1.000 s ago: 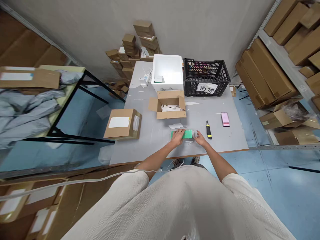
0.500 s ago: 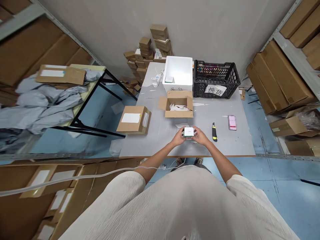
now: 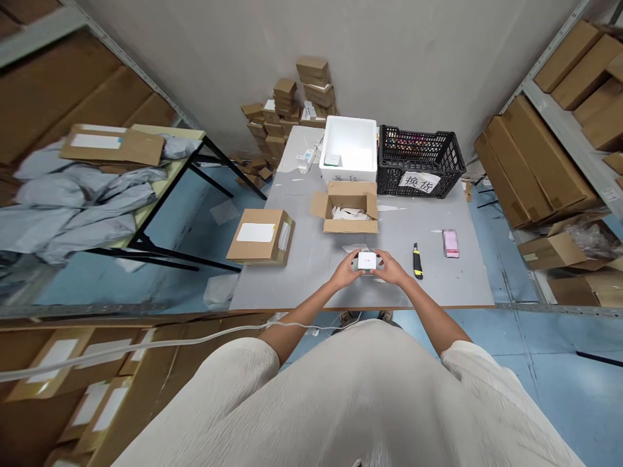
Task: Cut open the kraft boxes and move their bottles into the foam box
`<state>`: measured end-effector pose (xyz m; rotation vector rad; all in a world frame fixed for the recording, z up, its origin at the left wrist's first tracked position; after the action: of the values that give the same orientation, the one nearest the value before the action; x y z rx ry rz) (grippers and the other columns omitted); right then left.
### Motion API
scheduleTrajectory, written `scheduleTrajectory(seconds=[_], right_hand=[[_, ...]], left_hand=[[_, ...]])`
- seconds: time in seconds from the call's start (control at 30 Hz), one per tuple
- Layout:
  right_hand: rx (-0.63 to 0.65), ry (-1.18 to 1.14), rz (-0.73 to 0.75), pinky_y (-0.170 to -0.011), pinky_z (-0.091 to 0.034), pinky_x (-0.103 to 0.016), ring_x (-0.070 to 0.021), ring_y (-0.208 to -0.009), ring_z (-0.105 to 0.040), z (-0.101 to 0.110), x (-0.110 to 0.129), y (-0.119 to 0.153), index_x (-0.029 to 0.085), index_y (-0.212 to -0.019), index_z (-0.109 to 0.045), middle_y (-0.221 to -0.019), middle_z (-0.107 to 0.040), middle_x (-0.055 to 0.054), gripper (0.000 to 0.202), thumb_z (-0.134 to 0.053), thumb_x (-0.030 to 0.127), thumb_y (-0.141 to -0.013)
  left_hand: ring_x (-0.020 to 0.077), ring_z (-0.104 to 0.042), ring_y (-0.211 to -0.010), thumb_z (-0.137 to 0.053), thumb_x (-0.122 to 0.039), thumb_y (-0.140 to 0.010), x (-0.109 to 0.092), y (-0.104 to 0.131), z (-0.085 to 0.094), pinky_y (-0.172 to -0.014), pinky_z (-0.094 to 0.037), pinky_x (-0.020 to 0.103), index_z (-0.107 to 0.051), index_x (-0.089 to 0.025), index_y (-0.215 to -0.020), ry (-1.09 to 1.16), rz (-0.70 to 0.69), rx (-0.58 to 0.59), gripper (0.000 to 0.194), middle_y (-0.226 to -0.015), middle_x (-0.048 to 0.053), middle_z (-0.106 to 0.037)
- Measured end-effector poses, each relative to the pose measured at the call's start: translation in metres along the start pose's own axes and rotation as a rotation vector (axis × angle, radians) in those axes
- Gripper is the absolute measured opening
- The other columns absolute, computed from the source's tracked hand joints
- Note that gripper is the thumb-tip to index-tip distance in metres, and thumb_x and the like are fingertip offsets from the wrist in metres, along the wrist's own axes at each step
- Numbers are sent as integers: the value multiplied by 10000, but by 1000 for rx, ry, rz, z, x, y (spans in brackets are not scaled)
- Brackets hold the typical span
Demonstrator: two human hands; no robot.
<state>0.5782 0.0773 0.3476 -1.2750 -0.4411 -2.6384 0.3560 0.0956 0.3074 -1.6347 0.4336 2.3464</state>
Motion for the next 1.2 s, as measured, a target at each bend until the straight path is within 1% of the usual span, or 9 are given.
scheduleTrajectory(seconds=[0.17, 0.3, 0.4, 0.5, 0.6, 0.7, 0.87, 1.0, 1.2], right_hand=[[-46, -48, 1, -911, -605, -411, -260, -1095, -716, 4, 4, -7, 268, -1448, -631, -1411, -662, -130, 606, -780, 482, -901], [-195, -109, -45, -923, -587, -398, -260, -1059, -710, 11, 11, -25, 243, -1172, -712, -1164, -739, -83, 418, -588, 605, -1002], [-327, -75, -158, -856, -573, -385, -247, -921, -688, 14, 15, -39, 234, -1197, -657, -1024, -731, -51, 385, -562, 555, -1007], [-408, 87, -147, -863, -559, -401, -258, -953, -662, 15, 22, -45, 219, -1307, -607, -1189, -701, -101, 386, -608, 399, -966], [-338, 282, 33, -1022, -522, -447, -306, -1194, -614, 11, 34, -45, 224, -1260, -670, -1373, -637, -156, 304, -574, 266, -974], [-183, 381, 122, -1114, -473, -488, -339, -1265, -585, 3, 40, -41, 236, -1227, -733, -1338, -678, -155, 273, -563, 246, -1013], [-81, 395, 96, -1101, -484, -499, -352, -1235, -630, -10, 40, -29, 238, -1412, -686, -1311, -747, -139, 438, -680, 363, -993], [-103, 338, 57, -1115, -496, -510, -357, -1254, -649, -13, 35, -26, 243, -1439, -676, -1360, -752, -131, 509, -691, 319, -936], [-88, -13, -28, -1037, -597, -482, -300, -1207, -702, -6, 18, -27, 267, -1546, -580, -1356, -757, -102, 627, -552, 230, -921]], left_hand=[[378, -571, -1514, -934, -355, -804, -6, 3, 4, -1236, -484, 515, -345, -283, -1714, 17, 18, 8, 1087, -1623, 159, -594], [360, -568, -1527, -942, -337, -795, -13, 5, 6, -1229, -489, 492, -240, -317, -1765, -2, 32, 26, 1197, -1632, 140, -599], [365, -580, -1515, -950, -369, -799, -17, 7, 6, -1201, -509, 490, -184, -323, -1783, -40, 22, 39, 1247, -1633, 140, -603], [372, -587, -1502, -931, -392, -829, -19, 8, 5, -1206, -503, 512, -175, -311, -1784, -94, -26, 40, 1220, -1629, 151, -599], [408, -497, -1572, -933, -379, -823, -23, 8, 8, -1268, -430, 570, -276, -284, -1748, -220, -106, 3, 1139, -1676, 189, -529], [413, -391, -1645, -909, -356, -844, -29, 6, 9, -1331, -323, 600, -364, -287, -1701, -335, -214, 12, 1018, -1731, 187, -463], [392, -494, -1584, -845, -373, -898, -34, -1, 8, -1333, -295, 617, -329, -266, -1706, -359, -266, 137, 965, -1661, 192, -559], [392, -540, -1545, -839, -385, -903, -33, -3, 8, -1312, -332, 599, -376, -260, -1680, -370, -268, 154, 913, -1620, 185, -601], [397, -535, -1542, -841, -375, -909, -33, -4, 10, -1270, -380, 596, -440, -258, -1620, -410, -260, 164, 825, -1625, 186, -588]])
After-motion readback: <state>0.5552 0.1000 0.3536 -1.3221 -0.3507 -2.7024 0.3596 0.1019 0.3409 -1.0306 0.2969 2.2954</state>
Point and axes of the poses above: each hand's wrist, its own y-axis away from the middle knuckle, its own z-axis out of the back of the hand, x = y × z, the point moved 4 cm from there along -y, towards the middle knuckle
